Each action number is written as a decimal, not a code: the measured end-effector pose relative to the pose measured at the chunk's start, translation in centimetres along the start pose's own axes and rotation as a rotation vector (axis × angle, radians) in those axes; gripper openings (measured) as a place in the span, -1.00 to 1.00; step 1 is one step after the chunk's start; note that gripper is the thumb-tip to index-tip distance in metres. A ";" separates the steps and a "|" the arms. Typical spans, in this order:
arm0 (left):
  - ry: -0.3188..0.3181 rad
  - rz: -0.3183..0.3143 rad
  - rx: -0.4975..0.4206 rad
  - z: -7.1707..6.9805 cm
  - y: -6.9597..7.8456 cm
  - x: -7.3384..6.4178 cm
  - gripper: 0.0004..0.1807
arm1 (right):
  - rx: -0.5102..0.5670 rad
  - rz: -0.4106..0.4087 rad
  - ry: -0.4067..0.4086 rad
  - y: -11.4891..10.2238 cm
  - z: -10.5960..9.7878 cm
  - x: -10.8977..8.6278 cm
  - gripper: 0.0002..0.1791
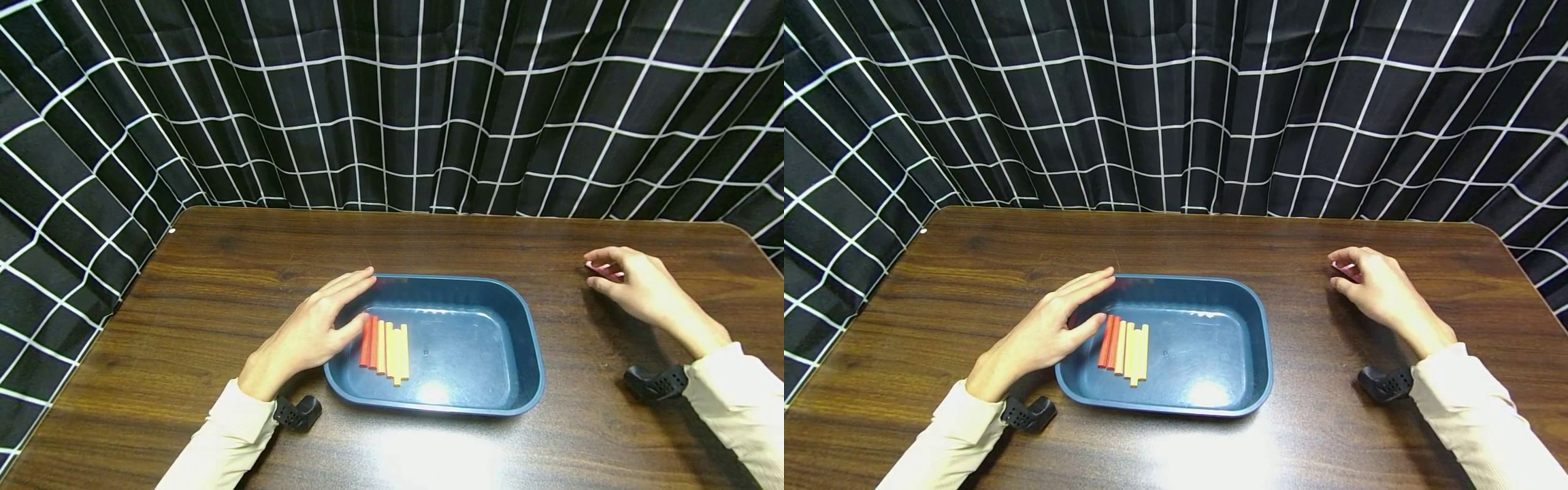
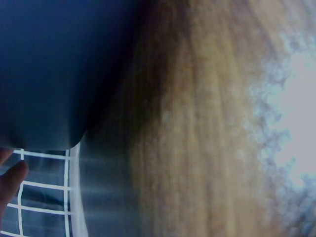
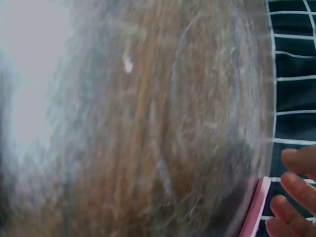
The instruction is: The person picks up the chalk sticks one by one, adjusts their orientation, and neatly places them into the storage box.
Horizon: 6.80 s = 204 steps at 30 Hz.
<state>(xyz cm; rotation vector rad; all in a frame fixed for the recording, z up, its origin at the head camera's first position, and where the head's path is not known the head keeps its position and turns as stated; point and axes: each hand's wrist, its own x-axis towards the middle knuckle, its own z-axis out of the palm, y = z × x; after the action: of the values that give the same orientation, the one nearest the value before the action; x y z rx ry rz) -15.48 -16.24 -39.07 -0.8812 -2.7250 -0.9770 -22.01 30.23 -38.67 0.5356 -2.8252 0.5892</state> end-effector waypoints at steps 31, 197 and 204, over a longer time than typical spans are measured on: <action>-0.009 -0.014 0.008 0.0 0.0 0.0 -0.41 | -0.054 -0.019 -0.096 1.8 0.3 0.1 -0.73; -0.012 -0.018 -0.007 -0.2 0.2 0.1 -0.40 | 0.751 0.201 -0.441 -21.9 7.0 -0.3 -0.62; -0.016 -0.017 -0.005 -0.1 0.1 0.1 -0.40 | 0.726 0.112 -0.425 -21.7 6.9 -0.5 -0.69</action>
<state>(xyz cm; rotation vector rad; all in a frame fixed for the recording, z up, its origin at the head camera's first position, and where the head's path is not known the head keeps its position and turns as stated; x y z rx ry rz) -15.47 -16.18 -38.88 -0.8718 -2.7488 -0.9839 -14.02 8.96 -37.57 0.6787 -2.9637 1.7334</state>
